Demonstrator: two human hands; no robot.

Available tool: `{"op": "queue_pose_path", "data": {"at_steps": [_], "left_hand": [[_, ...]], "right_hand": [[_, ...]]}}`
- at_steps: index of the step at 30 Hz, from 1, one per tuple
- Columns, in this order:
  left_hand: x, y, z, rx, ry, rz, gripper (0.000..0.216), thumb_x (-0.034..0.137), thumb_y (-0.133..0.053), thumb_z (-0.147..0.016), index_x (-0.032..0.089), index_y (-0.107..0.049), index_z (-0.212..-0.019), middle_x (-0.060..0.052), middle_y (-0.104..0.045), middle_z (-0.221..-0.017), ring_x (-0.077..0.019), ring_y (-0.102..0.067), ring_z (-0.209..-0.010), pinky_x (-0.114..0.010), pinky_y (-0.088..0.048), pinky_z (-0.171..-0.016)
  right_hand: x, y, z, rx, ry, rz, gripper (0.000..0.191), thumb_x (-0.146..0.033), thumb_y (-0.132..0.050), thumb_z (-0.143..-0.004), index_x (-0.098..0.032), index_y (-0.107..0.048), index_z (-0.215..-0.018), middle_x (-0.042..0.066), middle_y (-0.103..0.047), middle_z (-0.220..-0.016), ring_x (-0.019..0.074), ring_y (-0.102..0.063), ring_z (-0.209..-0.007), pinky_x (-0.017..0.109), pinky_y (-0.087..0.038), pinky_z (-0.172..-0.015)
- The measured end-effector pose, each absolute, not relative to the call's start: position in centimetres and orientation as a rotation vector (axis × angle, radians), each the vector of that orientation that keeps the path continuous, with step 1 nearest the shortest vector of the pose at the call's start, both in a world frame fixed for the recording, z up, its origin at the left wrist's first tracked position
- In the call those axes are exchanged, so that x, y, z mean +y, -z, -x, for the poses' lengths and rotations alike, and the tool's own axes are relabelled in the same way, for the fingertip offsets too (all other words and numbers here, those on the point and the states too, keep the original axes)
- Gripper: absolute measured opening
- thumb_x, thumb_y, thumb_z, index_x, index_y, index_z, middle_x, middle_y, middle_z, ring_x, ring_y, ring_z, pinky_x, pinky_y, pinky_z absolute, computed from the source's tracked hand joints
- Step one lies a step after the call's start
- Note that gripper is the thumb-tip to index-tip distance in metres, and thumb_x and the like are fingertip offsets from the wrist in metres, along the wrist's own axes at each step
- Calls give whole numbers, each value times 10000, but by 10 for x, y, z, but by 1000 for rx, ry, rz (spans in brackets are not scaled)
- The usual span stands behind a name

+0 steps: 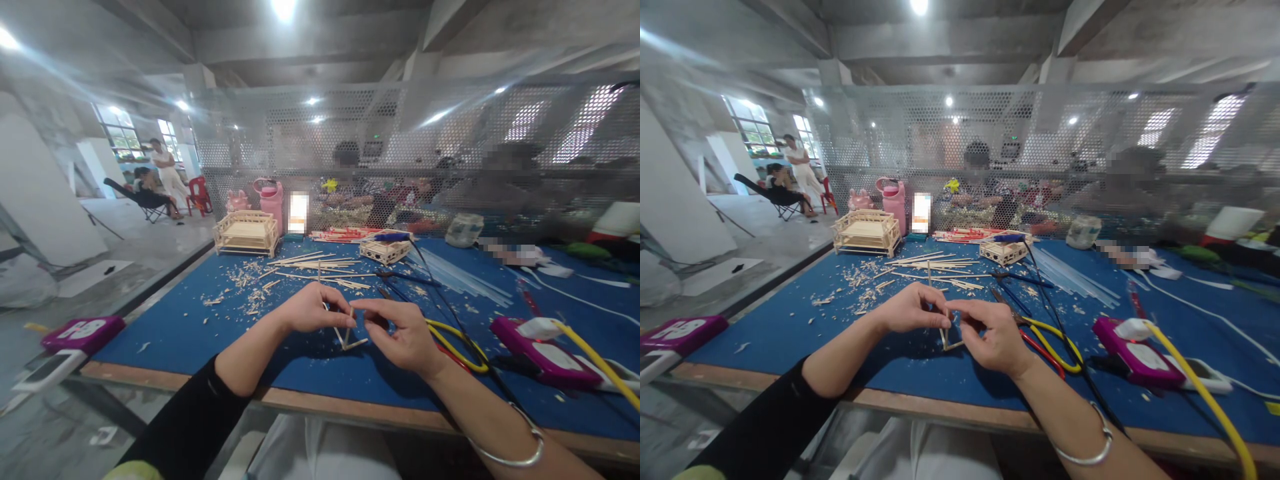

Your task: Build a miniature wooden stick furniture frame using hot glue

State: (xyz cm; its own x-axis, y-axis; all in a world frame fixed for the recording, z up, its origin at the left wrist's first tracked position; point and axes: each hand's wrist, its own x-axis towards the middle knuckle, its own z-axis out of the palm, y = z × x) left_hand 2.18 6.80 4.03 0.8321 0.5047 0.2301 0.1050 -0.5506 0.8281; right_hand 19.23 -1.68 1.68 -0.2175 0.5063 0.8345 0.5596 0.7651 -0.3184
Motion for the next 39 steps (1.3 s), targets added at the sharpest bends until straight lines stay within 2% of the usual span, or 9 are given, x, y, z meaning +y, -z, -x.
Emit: {"op": "queue_pose_path", "data": {"at_steps": [39], "left_hand": [[68,-40,-22,432,-567,-2124,213,303,-714,-661,95,-694,-704,-25,-620,-650,-107,-517,-603,-221,-401,-595]], "right_hand": [[-16,-15,-192,-1860,90,818,305,-72,-472,-727,-175,-641,-959,-45,-575,-544,64,-457,-415,168,-414,-430]]}}
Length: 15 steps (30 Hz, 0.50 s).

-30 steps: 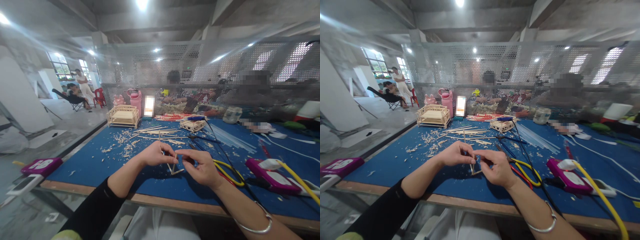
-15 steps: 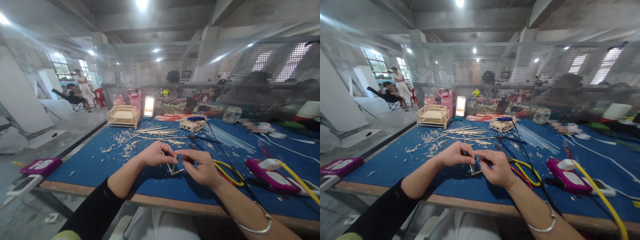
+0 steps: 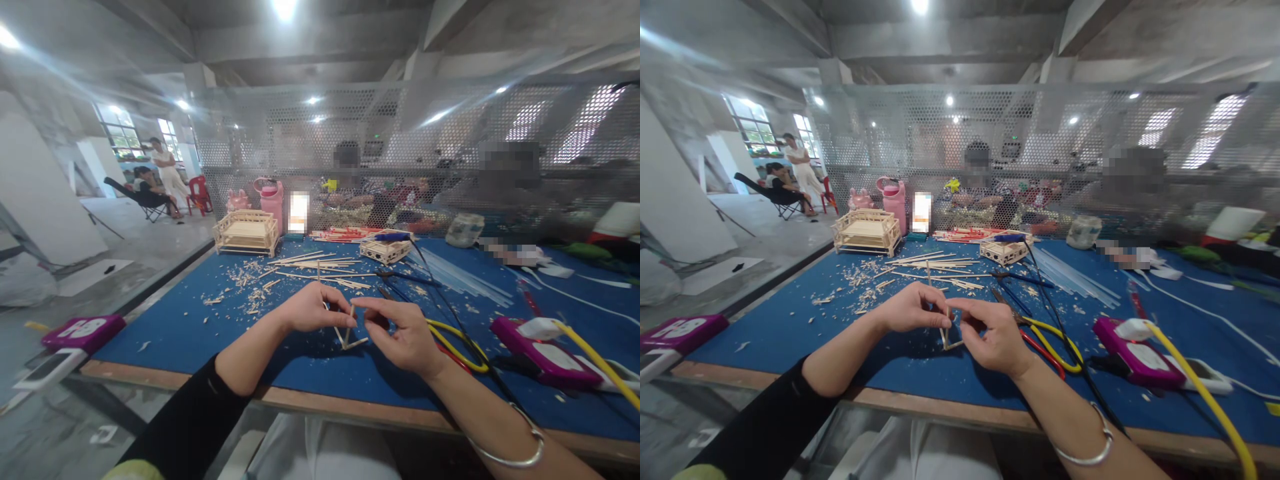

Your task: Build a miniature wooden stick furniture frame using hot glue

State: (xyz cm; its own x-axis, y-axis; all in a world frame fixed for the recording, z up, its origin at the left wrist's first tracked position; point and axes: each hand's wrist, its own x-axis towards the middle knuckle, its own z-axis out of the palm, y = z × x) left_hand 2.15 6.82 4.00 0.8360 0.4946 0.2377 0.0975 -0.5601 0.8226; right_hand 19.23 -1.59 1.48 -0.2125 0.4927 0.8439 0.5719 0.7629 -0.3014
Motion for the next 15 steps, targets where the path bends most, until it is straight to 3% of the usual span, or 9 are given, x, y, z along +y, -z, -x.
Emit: {"op": "queue_pose_path", "data": {"at_steps": [5,15], "left_hand": [[69,-39,-22,439,-565,-2106,234,323,-716,-658,95,-698,-710,-35,-629,-666,-116,-531,-622,-229,-409,-608],[67,-41,-22,425,-573,-2105,224,308,-722,-649,90,-693,-691,-16,-601,-625,-99,-506,-589,-217,-393,-585]], "right_hand": [[-16,-14,-193,-1848,91,826,332,-78,-474,-736,-178,-623,-1015,-52,-564,-537,68,-451,-418,173,-416,-435],[-16,-14,-193,-1878,76,820,302,-65,-474,-724,-175,-658,-937,-28,-612,-578,66,-489,-430,166,-418,-427]]}}
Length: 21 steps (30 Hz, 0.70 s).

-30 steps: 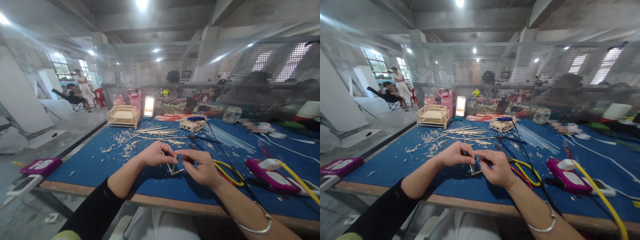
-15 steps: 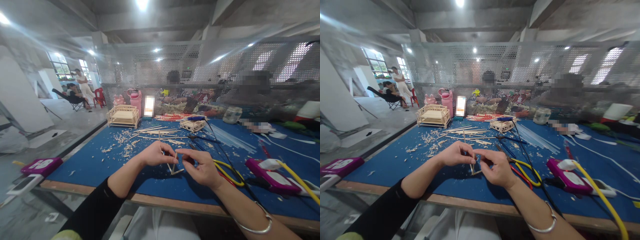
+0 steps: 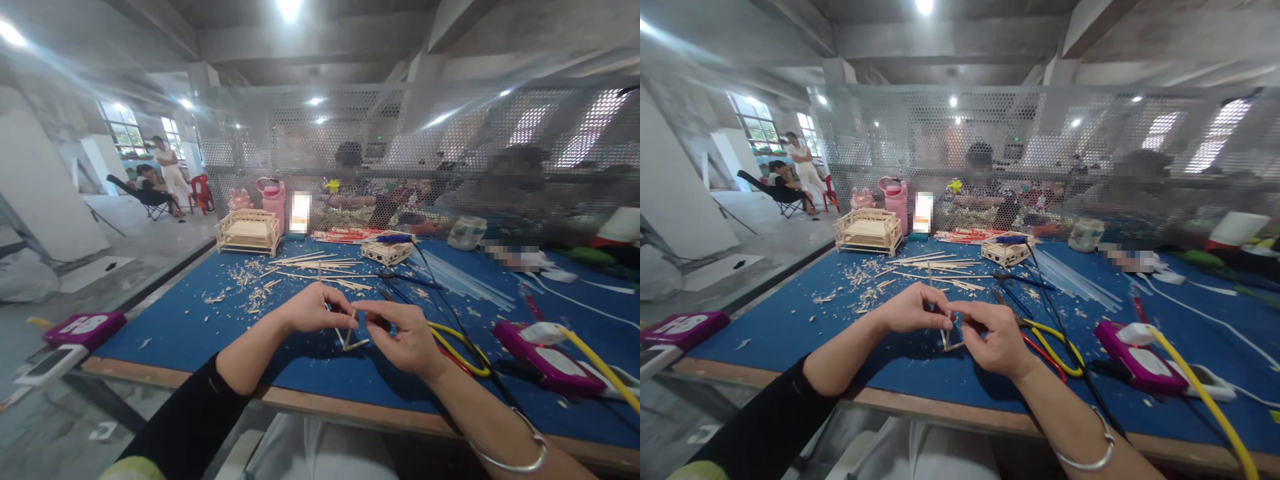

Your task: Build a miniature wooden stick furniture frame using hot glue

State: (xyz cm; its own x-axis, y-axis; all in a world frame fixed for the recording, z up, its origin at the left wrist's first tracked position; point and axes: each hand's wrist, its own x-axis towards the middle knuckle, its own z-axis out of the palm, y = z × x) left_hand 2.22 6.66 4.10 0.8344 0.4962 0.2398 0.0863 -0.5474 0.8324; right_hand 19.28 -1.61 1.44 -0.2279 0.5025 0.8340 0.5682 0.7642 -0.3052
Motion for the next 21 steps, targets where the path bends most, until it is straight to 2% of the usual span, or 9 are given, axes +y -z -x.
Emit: {"op": "queue_pose_path", "data": {"at_steps": [9,21], "left_hand": [[68,-39,-22,424,-574,-2102,263,356,-744,-644,101,-697,-689,-11,-607,-625,-97,-503,-590,-213,-395,-582],[67,-41,-22,440,-562,-2098,233,324,-731,-647,98,-696,-691,-9,-602,-619,-96,-499,-587,-214,-393,-589]], "right_hand": [[-17,-16,-192,-1863,66,825,298,-74,-481,-722,-185,-669,-926,-24,-632,-584,70,-501,-429,174,-427,-428],[-16,-14,-193,-1870,67,824,292,-72,-479,-729,-172,-665,-930,-26,-607,-570,72,-487,-432,173,-420,-427]]}}
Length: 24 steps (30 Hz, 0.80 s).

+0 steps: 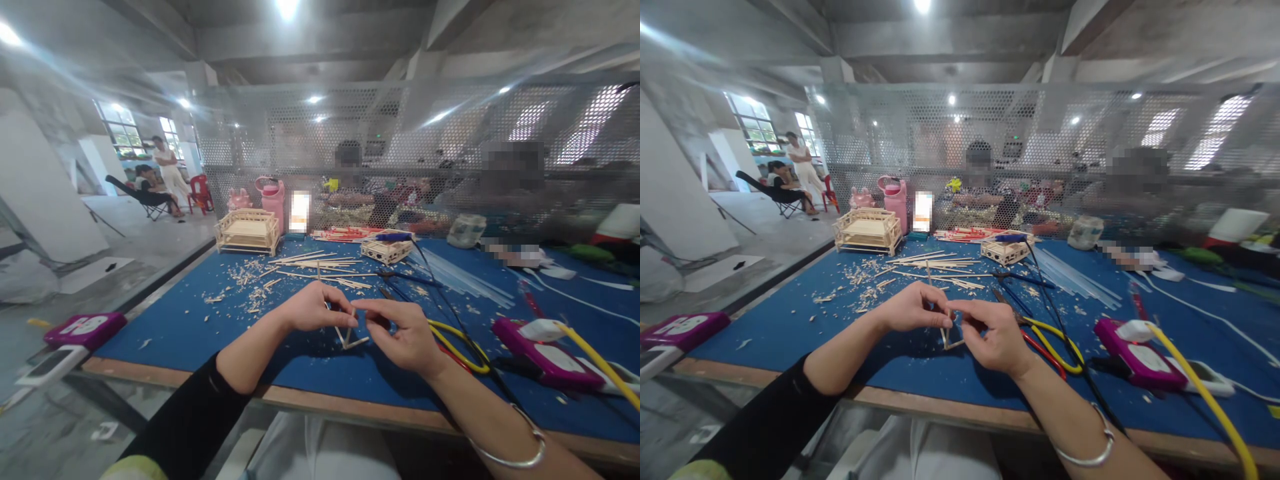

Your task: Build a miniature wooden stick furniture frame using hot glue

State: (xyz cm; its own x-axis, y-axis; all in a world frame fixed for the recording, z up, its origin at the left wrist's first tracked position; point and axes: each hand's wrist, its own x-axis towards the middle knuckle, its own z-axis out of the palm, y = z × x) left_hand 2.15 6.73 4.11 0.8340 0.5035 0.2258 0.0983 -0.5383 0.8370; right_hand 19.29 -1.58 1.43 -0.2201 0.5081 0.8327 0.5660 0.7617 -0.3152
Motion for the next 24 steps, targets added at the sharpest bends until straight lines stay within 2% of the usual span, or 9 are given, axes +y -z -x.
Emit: {"op": "queue_pose_path", "data": {"at_steps": [16,24], "left_hand": [[67,-41,-22,467,-555,-2083,318,414,-765,-614,109,-711,-689,-13,-619,-619,-96,-502,-586,-211,-400,-582],[67,-40,-21,442,-564,-2096,273,371,-739,-650,105,-707,-704,-31,-639,-658,-113,-538,-618,-222,-417,-608]], "right_hand": [[-17,-15,-192,-1873,61,838,298,-85,-471,-729,-189,-663,-931,-24,-616,-574,77,-499,-434,179,-423,-429],[-18,-16,-192,-1861,79,841,328,-93,-467,-736,-186,-619,-1011,-56,-551,-520,73,-444,-409,180,-413,-427]]}}
